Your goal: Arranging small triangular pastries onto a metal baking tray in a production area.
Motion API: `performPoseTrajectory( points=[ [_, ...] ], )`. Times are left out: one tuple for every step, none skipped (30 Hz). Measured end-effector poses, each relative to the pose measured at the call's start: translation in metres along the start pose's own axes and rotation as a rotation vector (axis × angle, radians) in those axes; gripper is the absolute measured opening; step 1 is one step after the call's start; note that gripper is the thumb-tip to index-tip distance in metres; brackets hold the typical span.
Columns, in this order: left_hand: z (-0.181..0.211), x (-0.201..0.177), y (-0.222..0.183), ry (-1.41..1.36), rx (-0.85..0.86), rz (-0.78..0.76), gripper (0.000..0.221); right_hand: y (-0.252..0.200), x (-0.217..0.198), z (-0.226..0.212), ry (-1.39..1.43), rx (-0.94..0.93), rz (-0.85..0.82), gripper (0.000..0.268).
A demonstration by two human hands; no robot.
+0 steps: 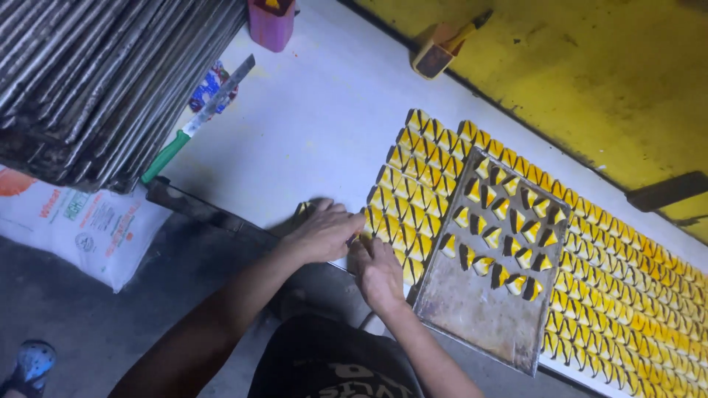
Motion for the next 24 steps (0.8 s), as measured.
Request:
performPoseTrajectory(
  points=[
    [0.004, -0.005, -0.01, -0.056, 0.002, -0.036, 0.04, 0.001, 0.001, 0.0, 0.022, 0.031, -0.032, 0.029],
    [0.009, -0.015, -0.02, -0.062, 0.001, -0.039, 0.04, 0.003, -0.011, -0.005, 0.023, 0.03, -0.038, 0.029],
    [0.014, -0.024, -0.03, -0.059, 0.013, -0.042, 0.05, 0.004, -0.02, -0.007, 0.118, 0.111, -0.092, 0.027],
    [0.016, -0.038, -0.039, -0.05, 0.022, -0.037, 0.061, 0.012, -0.031, -0.008, 0.21, 0.187, -0.135, 0.026],
    [0.004, -0.043, -0.044, -0.047, 0.017, -0.032, 0.061, 0.02, -0.045, -0.014, 0.209, 0.181, -0.131, 0.026],
    [-0.006, -0.049, -0.048, -0.001, -0.029, 0.086, 0.055, 0.024, -0.062, -0.021, 0.295, 0.128, -0.079, 0.026],
    [-0.016, -0.054, -0.053, 0.046, -0.075, 0.202, 0.05, 0.027, -0.079, -0.027, 0.379, 0.075, -0.028, 0.027],
    [-0.046, -0.032, -0.038, 0.047, -0.072, 0.198, 0.05, 0.039, -0.085, -0.034, 0.382, 0.079, -0.029, 0.027],
    [-0.079, -0.009, -0.024, 0.066, -0.155, 0.182, 0.04, 0.051, -0.085, -0.042, 0.402, 0.102, -0.213, 0.042],
    [-0.113, 0.012, -0.011, 0.086, -0.246, 0.174, 0.031, 0.064, -0.085, -0.051, 0.416, 0.113, -0.396, 0.058],
    [-0.107, 0.007, -0.016, 0.086, -0.252, 0.178, 0.031, 0.072, -0.069, -0.047, 0.415, 0.106, -0.395, 0.058],
    [-0.103, 0.003, -0.02, 0.04, -0.244, 0.148, 0.031, 0.08, -0.051, -0.044, 0.365, 0.13, -0.44, 0.062],
    [-0.098, -0.001, -0.024, -0.007, -0.236, 0.119, 0.03, 0.089, -0.032, -0.041, 0.315, 0.154, -0.484, 0.065],
    [-0.09, -0.001, -0.036, -0.009, -0.235, 0.117, 0.03, 0.085, -0.035, -0.042, 0.314, 0.157, -0.486, 0.065],
    [-0.081, -0.002, -0.047, -0.116, -0.198, 0.147, 0.034, 0.08, -0.037, -0.041, 0.358, 0.17, -0.483, 0.057],
    [-0.073, -0.005, -0.057, -0.217, -0.157, 0.176, 0.038, 0.078, -0.04, -0.041, 0.406, 0.186, -0.474, 0.048],
    [-0.072, -0.004, -0.059, -0.213, -0.153, 0.172, 0.038, 0.078, -0.042, -0.043, 0.409, 0.191, -0.472, 0.048],
    [-0.072, -0.002, -0.062, -0.319, -0.164, 0.224, 0.036, 0.076, -0.045, -0.044, 0.508, 0.185, -0.433, 0.042],
    [-0.071, 0.0, -0.063, -0.425, -0.176, 0.274, 0.033, 0.074, -0.047, -0.043, 0.606, 0.178, -0.393, 0.037],
    [-0.075, 0.005, -0.056, -0.421, -0.154, 0.26, 0.033, 0.073, -0.066, -0.041, 0.61, 0.203, -0.385, 0.037],
    [-0.08, 0.003, -0.052, -0.333, -0.184, 0.441, 0.038, 0.073, -0.089, -0.04, 0.658, 0.123, -0.26, 0.041],
    [-0.078, 0.007, -0.046, -0.252, -0.198, 0.609, 0.043, 0.065, -0.111, -0.036, 0.7, 0.063, -0.133, 0.045],
    [-0.055, -0.004, -0.052, -0.259, -0.161, 0.583, 0.043, 0.05, -0.123, -0.028, 0.7, 0.109, -0.124, 0.045],
    [-0.039, -0.021, -0.053, -0.512, -0.125, 0.54, 0.047, 0.043, -0.141, -0.023, 0.758, 0.032, -0.108, 0.053]
  ],
)
Point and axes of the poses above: each hand's wrist, its own y-axis towards the middle knuckle, its own x-axis out of the palm, z = x × y, the point moved 4 cm from there along y, towards the middle knuckle, and after that the axes turned 12 degrees about -z, right-handed, at the moved point
